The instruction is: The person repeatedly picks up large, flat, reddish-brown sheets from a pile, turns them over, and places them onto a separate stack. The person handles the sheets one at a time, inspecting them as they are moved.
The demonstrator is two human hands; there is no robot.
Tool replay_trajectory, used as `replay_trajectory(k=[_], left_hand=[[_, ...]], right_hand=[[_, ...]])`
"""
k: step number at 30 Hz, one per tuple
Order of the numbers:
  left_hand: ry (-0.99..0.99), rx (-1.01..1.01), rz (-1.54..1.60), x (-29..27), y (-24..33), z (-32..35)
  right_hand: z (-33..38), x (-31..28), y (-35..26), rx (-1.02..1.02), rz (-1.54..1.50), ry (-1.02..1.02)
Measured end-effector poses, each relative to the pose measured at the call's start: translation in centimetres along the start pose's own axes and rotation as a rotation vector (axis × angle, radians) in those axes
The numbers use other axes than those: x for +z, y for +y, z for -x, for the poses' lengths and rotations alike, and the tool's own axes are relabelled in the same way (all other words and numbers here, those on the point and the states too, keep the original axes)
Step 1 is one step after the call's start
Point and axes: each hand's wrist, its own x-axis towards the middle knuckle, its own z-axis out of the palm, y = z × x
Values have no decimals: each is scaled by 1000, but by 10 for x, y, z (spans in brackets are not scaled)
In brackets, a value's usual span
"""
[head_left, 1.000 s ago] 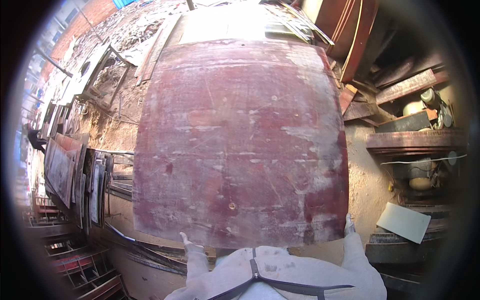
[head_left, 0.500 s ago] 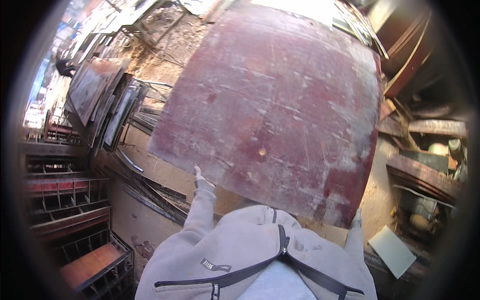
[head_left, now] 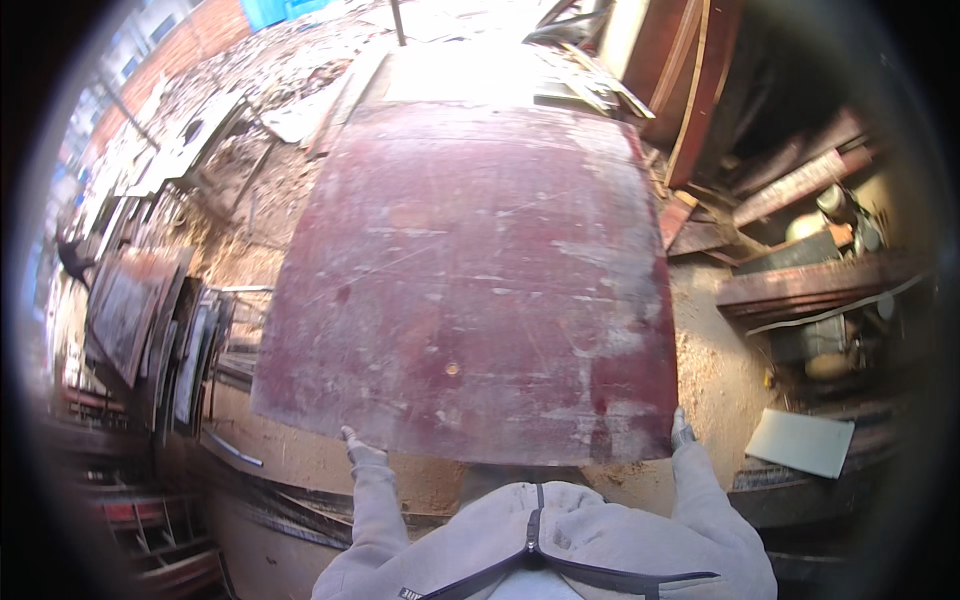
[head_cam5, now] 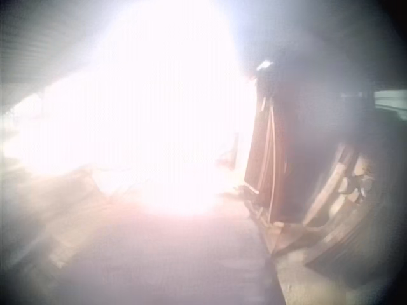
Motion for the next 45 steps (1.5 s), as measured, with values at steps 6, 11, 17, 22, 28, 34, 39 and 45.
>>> replay_trajectory(k=[6, 11, 17, 22, 28, 34, 39, 45], left_hand=[[-127, -32, 113, 18, -49, 78], [-190, 222, -118, 26, -187, 156], [286, 245, -409, 16, -192, 186], [456, 292, -415, 0, -210, 217], [444, 226, -645, 6, -215, 240], [316, 159, -690, 10, -165, 198], [-196, 171, -304, 26, -106, 139], [-83, -120, -438, -79, -177, 261]], right_hand=[[-16, 0, -11, -28, 44, -54], [-16, -5, 18, -95, 49, -90], [33, -22, 65, -128, 149, 35], [61, -80, 95, -189, 273, 99], [112, -125, 163, -100, 100, 90], [176, -72, 197, -29, -47, 63], [216, 2, 204, 41, -183, -83], [297, 89, 200, 253, -273, -373]])
